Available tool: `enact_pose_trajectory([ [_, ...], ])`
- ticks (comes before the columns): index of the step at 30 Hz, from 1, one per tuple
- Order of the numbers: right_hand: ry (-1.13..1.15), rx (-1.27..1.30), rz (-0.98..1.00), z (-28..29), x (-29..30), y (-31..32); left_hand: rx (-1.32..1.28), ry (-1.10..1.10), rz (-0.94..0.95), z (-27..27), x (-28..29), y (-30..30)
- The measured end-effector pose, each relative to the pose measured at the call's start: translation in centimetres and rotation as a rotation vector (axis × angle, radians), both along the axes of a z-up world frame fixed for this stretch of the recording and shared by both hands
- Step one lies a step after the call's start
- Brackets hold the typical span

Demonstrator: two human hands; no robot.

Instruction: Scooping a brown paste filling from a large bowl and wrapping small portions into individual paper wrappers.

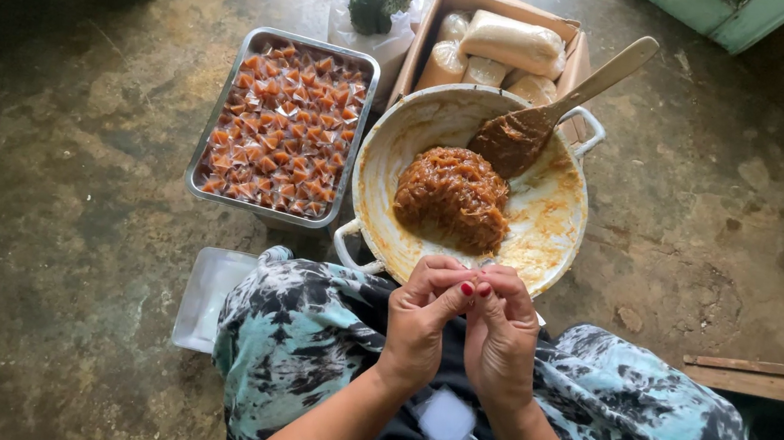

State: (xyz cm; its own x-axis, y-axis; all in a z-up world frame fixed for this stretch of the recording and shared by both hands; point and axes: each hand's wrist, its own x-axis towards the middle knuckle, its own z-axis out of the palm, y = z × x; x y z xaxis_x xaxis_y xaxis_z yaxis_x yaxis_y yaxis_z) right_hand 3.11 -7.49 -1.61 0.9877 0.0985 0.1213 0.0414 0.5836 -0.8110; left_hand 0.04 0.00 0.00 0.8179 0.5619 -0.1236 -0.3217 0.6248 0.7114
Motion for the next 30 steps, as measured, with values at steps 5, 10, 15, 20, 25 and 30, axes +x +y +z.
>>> enact_pose_trajectory([
  [5,0.021,-0.012,-0.019,0.3,-0.3,0.1,0.009,0.014,-0.01,0.2,0.1,0.0],
  [10,0.034,-0.023,-0.027,0.0,-0.3,-0.1,0.008,0.038,-0.024,0.5,0.0,0.0],
  [15,-0.009,-0.111,0.01,-0.2,0.6,-1.0,-0.108,0.1,-0.087,0.4,0.0,0.0],
  [20,-0.145,-0.415,0.051,2.4,1.2,-2.3,-0.346,0.179,-0.212,-1.9,0.0,0.8],
  [25,-0.568,-0.881,-0.081,3.0,2.2,-3.0,-0.328,0.253,-0.244,-1.5,0.0,1.3],
  [30,-0.858,-1.007,-0.269,2.1,3.0,-3.3,-0.352,0.182,-0.284,-0.8,0.1,1.4],
])
